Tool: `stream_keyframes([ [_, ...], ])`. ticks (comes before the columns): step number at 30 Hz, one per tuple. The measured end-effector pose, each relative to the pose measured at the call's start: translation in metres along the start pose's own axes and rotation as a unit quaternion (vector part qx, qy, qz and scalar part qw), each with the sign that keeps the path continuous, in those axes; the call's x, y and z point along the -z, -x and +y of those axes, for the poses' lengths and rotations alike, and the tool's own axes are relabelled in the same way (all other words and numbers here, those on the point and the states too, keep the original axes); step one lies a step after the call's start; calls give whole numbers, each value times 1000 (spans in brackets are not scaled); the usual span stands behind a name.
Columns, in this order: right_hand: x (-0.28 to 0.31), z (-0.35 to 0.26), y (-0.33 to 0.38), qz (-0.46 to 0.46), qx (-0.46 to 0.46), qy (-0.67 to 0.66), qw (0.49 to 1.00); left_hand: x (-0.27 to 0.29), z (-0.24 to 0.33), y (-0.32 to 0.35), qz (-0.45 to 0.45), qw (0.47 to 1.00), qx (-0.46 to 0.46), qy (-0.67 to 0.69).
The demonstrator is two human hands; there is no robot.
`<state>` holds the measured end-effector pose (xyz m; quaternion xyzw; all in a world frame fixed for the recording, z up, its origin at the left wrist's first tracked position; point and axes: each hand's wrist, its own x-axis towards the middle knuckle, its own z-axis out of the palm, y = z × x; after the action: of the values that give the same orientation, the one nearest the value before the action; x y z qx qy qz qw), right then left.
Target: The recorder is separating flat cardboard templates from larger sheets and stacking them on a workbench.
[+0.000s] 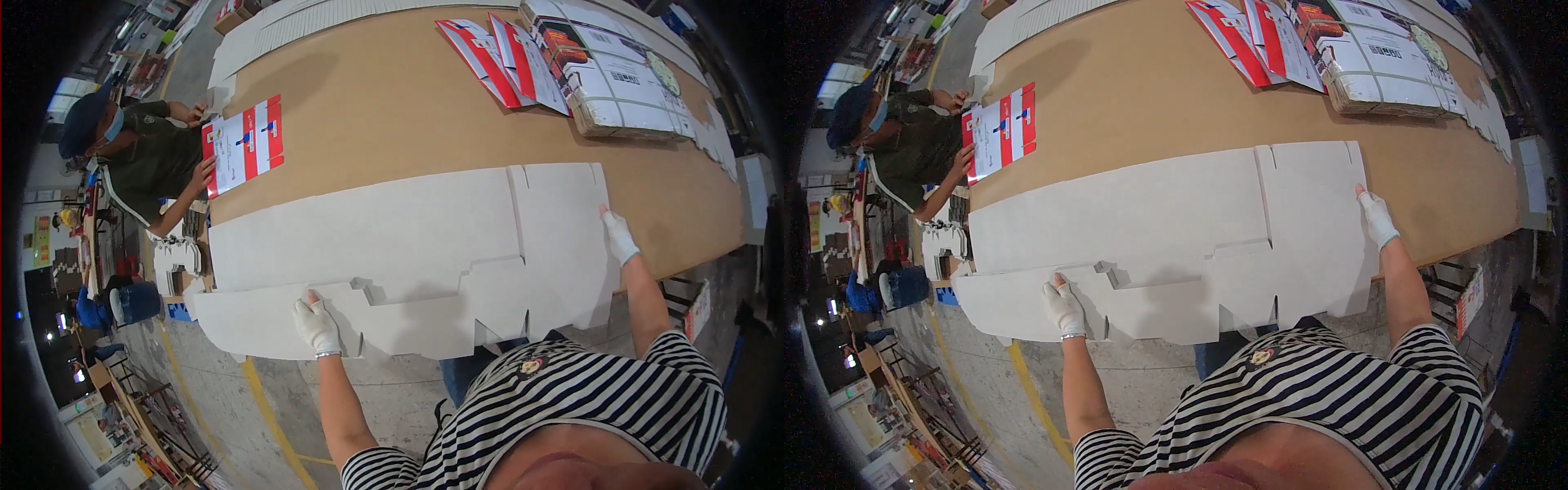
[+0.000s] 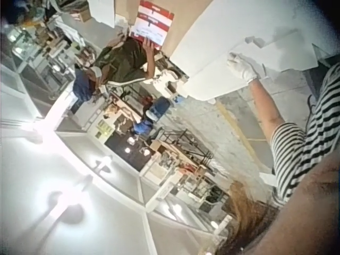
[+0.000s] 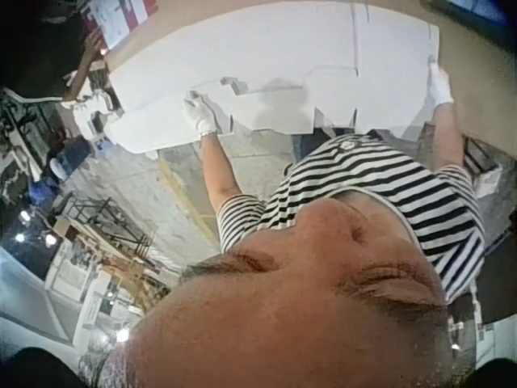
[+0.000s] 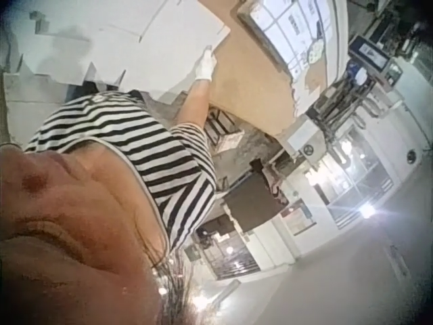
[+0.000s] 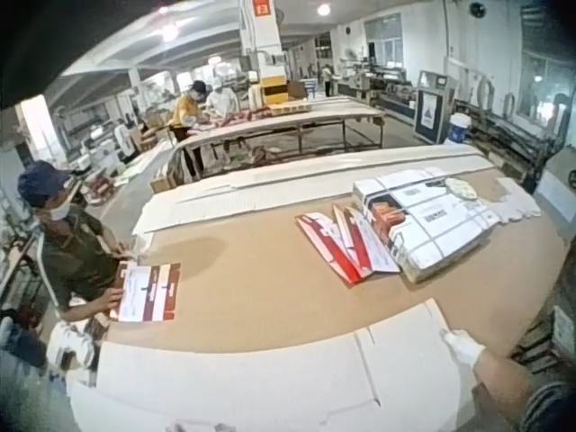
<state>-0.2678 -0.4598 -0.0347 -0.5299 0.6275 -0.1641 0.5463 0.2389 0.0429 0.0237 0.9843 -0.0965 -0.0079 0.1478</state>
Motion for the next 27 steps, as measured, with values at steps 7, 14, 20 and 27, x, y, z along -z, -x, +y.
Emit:
stream_keyframes([
  [7,-5,-8,6,27,-7,50,998,4,8,1,-4,1000,7,-22],
  [14,-10,-19,14,62,-13,92,994,0,5,2,-14,1000,9,-19],
  [20,-16,-68,46,146,29,415,898,7,-17,-17,-133,990,-1,35],
  [27,-128,-97,179,-102,512,508,685,47,-76,1,-363,623,130,680],
])
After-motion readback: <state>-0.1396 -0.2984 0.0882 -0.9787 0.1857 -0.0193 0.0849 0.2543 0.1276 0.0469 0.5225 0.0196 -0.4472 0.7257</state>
